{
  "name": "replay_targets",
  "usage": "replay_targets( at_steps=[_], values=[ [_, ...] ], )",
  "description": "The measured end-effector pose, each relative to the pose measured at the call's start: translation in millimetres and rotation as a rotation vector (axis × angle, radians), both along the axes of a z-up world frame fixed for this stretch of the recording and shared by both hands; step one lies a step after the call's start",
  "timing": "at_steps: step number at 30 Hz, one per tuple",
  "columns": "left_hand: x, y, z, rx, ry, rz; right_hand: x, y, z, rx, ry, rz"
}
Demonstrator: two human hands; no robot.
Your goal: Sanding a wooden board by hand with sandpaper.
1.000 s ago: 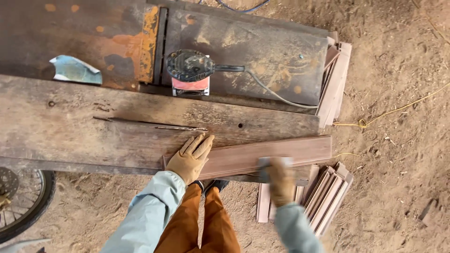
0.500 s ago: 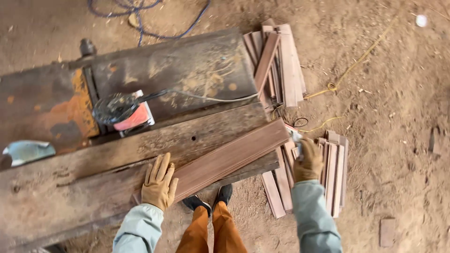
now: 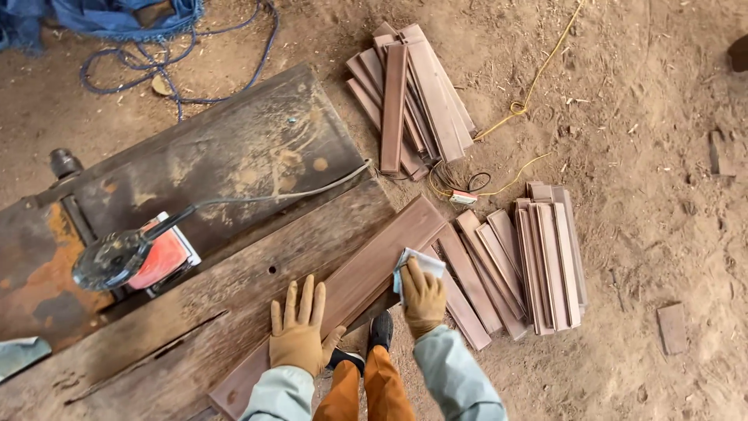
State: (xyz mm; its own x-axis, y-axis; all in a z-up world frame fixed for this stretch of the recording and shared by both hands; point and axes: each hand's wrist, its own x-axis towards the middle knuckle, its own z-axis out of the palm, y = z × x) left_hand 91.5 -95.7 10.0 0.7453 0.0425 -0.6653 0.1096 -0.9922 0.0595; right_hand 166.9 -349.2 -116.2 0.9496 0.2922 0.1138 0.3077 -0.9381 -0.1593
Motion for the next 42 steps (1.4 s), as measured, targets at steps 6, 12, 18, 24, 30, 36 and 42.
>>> replay_targets(
  at_steps=[6,12,18,24,30,36,42],
  values=[
    [-16.9,1.3,-25.8,-0.071,-0.623,-0.002,39.3,8.3,42.7,0.119,-0.064,-0.028],
    [-14.1,2.8,-28.1,-0.065,-0.631,0.022,36.5,-27.4,5.5,0.061,-0.117,0.259],
    [-14.5,2.5,-26.0,-0.087,-0.620,0.035,76.3,-9.3,72.2,0.100,-0.333,0.074],
    [-18.0,2.1,-23.8,-0.096,-0.622,0.042,88.1,-16.4,84.2,0.563,0.061,0.372],
    [-11.1,1.0,-25.0,-0.090,-0.634,0.032,73.4,-8.2,59.4,1.206,0.733,-0.333],
    [-14.9,1.0,-24.3,-0.097,-0.672,0.031,87.6,-30.9,47.9,0.404,-0.035,0.223],
    [-19.8,1.5,-25.5,-0.122,-0.643,0.044,78.0,-3.2,116.8,0.277,-0.267,0.575]
  ],
)
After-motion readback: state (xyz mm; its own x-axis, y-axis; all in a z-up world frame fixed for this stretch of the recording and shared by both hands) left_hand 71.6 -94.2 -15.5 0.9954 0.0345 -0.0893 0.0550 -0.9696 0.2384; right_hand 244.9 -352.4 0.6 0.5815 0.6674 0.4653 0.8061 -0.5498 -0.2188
